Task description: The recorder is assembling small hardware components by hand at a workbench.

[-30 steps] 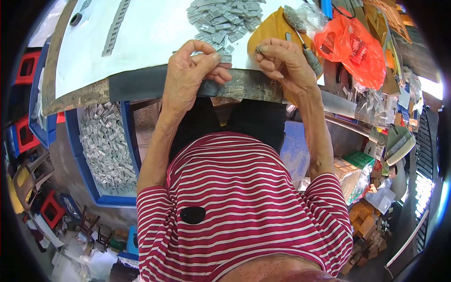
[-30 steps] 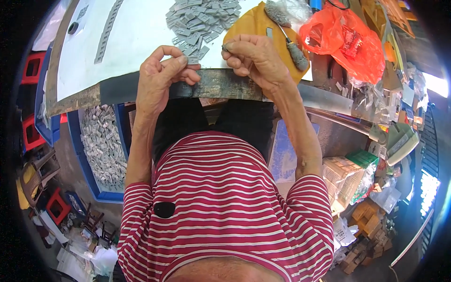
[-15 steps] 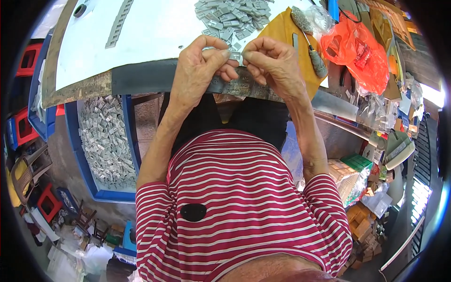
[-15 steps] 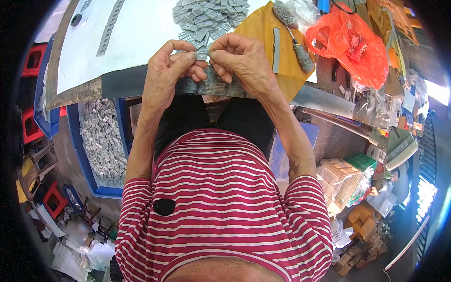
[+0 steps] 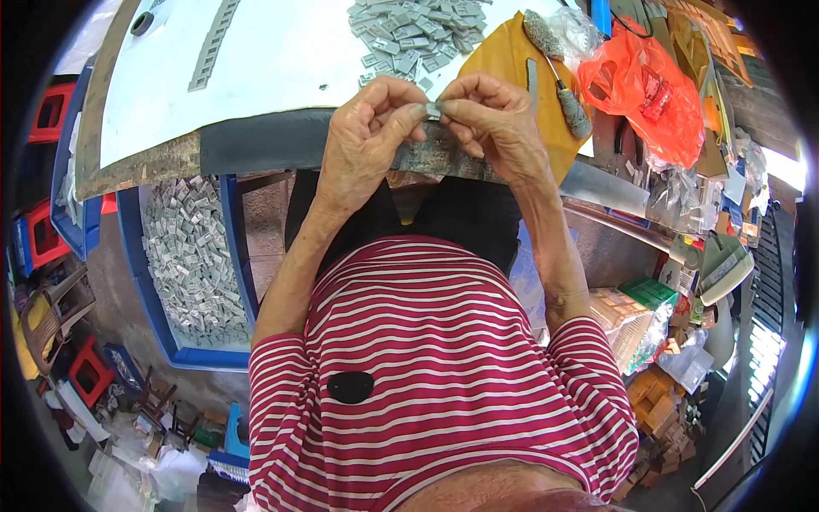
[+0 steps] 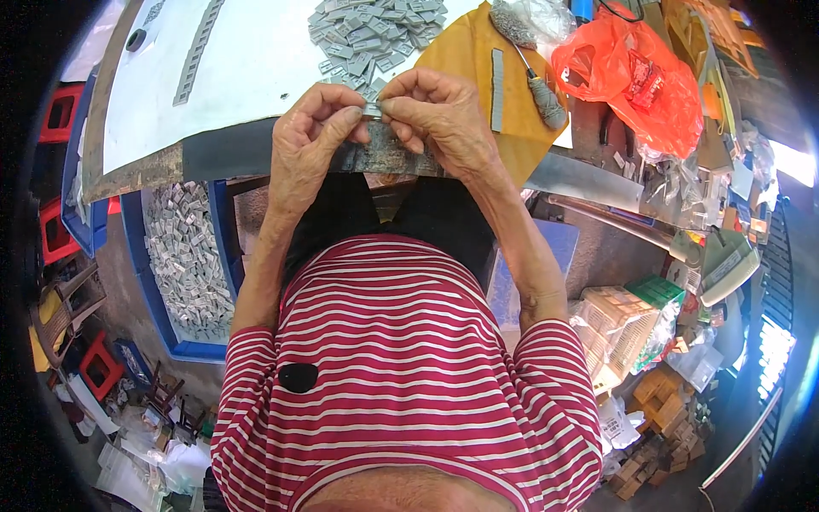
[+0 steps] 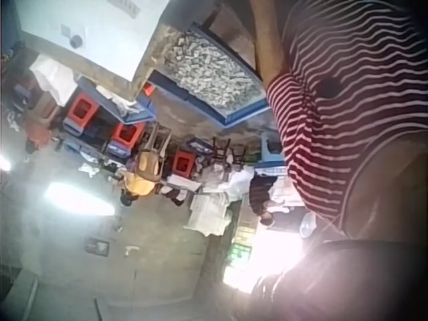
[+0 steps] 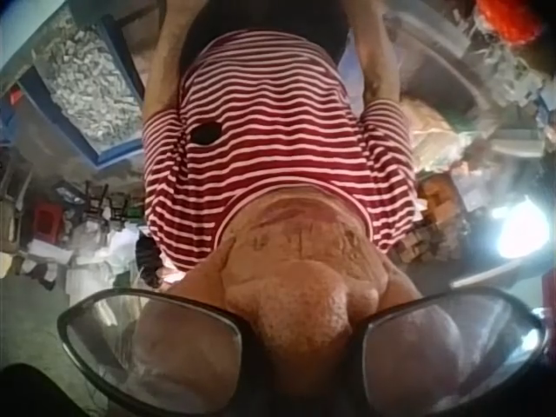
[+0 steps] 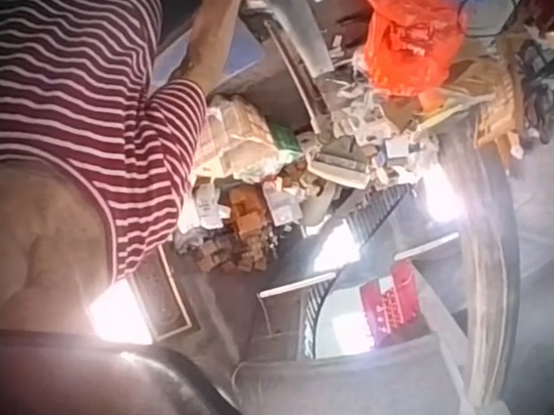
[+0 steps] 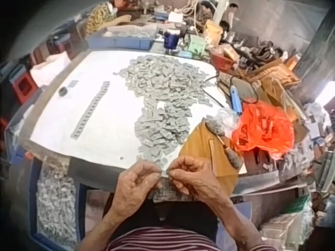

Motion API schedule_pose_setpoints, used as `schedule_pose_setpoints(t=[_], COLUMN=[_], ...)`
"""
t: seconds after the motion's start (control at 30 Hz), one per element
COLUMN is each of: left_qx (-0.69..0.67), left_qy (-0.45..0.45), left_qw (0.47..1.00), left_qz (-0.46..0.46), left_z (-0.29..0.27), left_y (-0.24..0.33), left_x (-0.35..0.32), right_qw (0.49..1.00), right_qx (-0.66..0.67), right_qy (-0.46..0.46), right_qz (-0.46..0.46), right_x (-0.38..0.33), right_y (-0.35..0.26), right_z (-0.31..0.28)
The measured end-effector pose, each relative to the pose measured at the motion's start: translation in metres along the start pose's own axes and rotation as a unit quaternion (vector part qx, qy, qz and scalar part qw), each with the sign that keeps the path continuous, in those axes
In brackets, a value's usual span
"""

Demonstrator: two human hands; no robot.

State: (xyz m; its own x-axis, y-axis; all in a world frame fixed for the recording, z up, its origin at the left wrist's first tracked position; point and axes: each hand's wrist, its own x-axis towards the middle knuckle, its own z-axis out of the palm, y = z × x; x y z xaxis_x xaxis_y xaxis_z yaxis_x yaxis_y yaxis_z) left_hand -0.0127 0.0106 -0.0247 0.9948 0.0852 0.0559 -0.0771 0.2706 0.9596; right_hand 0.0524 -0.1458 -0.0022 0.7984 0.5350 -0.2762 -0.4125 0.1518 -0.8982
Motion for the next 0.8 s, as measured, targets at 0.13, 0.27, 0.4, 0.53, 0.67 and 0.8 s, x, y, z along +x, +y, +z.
schedule_pose_setpoints(t=[0.13,0.27,0.4,0.53,0.67,0.8], left_qx=[0.001,0.005,0.015,0.025,0.029,0.058], left_qy=[0.003,0.019,0.032,0.029,0.022,0.014], left_qw=[1.000,1.000,0.999,0.999,0.999,0.997], left_qz=[-0.017,-0.021,-0.029,-0.037,-0.039,-0.039], left_z=[-0.0007,0.0008,0.0026,0.0031,0.0027,0.0013], left_y=[-0.0029,-0.0036,-0.0029,-0.0020,-0.0006,-0.0002], left_x=[-0.0019,-0.0034,-0.0050,-0.0059,-0.0057,-0.0060], right_qw=[0.999,0.998,0.995,0.994,0.994,0.993], right_qx=[-0.033,-0.065,-0.095,-0.104,-0.102,-0.099], right_qy=[0.000,-0.007,-0.006,-0.008,-0.012,-0.035], right_qz=[0.005,0.008,0.013,0.022,0.025,0.045], right_x=[-0.0013,-0.0026,-0.0030,-0.0026,-0.0028,-0.0019], right_y=[-0.0011,-0.0008,-0.0002,-0.0003,-0.0004,-0.0002], right_z=[0.0010,0.0005,0.0005,0.0002,-0.0003,-0.0038])
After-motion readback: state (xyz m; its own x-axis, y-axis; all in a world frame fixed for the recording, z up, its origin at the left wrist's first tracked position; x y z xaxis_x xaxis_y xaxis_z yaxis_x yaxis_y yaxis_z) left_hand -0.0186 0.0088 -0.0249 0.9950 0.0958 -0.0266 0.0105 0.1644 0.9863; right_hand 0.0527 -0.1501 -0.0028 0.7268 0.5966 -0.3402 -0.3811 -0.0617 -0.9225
